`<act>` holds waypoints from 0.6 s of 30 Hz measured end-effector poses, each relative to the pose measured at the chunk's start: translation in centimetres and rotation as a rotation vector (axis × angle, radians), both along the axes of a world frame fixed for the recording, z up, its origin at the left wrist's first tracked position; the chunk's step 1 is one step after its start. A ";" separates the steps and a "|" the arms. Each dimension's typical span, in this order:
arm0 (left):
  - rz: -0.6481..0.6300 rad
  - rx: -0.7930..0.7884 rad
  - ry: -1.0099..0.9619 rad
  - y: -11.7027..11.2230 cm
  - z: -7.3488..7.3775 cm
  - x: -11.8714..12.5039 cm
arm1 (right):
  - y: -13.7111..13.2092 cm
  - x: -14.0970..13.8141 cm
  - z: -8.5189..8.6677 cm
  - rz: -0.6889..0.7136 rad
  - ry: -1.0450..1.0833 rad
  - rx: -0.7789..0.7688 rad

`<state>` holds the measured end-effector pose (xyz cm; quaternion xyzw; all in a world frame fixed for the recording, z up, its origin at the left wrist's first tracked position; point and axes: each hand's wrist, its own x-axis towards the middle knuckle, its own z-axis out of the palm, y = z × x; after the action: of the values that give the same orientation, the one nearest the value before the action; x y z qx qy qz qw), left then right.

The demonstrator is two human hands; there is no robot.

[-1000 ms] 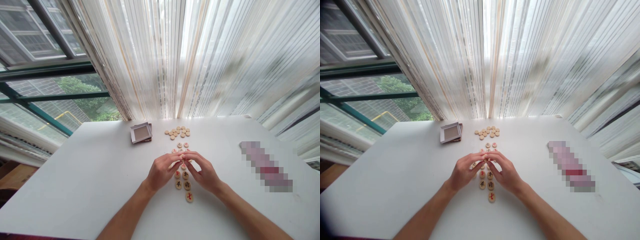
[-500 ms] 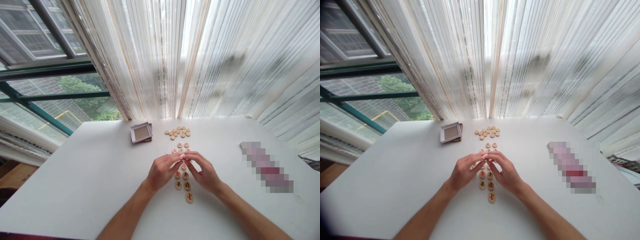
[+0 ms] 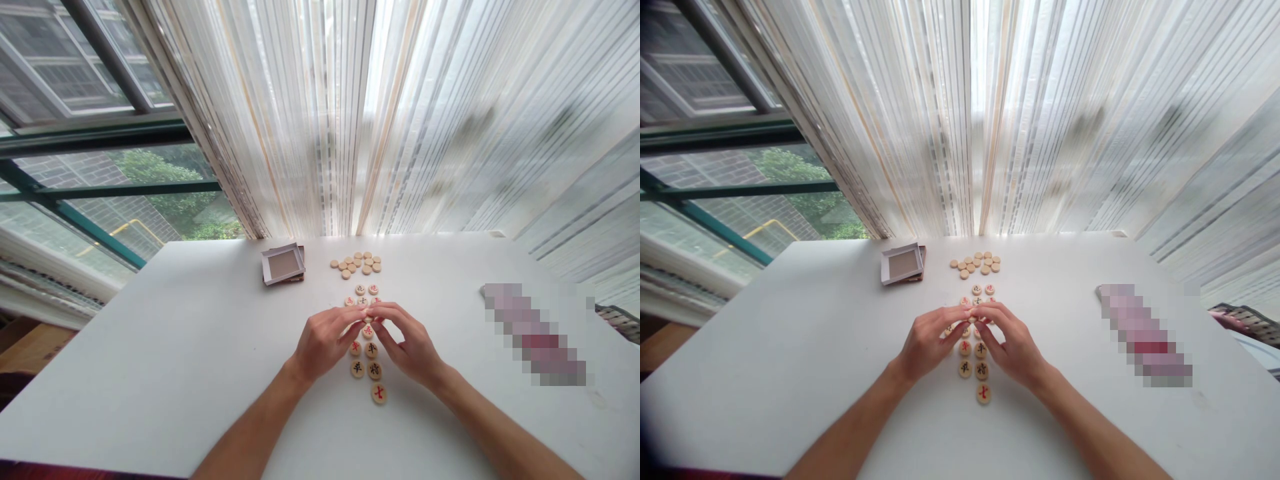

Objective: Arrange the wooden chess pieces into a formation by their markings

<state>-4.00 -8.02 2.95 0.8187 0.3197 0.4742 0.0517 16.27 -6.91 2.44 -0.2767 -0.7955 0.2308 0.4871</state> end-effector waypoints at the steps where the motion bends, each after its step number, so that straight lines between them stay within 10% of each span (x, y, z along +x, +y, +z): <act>1: 0.001 -0.001 0.000 0.0 0.0 0.0 | 0.0 0.0 0.0 0.000 -0.002 -0.002; 18: 0.003 0.008 -0.014 0.0 0.1 0.0 | -0.1 0.0 -0.1 -0.036 -0.018 -0.007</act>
<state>-3.97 -8.06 3.05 0.8150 0.3188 0.4812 0.0499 16.30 -6.96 2.36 -0.2947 -0.7940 0.2222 0.4831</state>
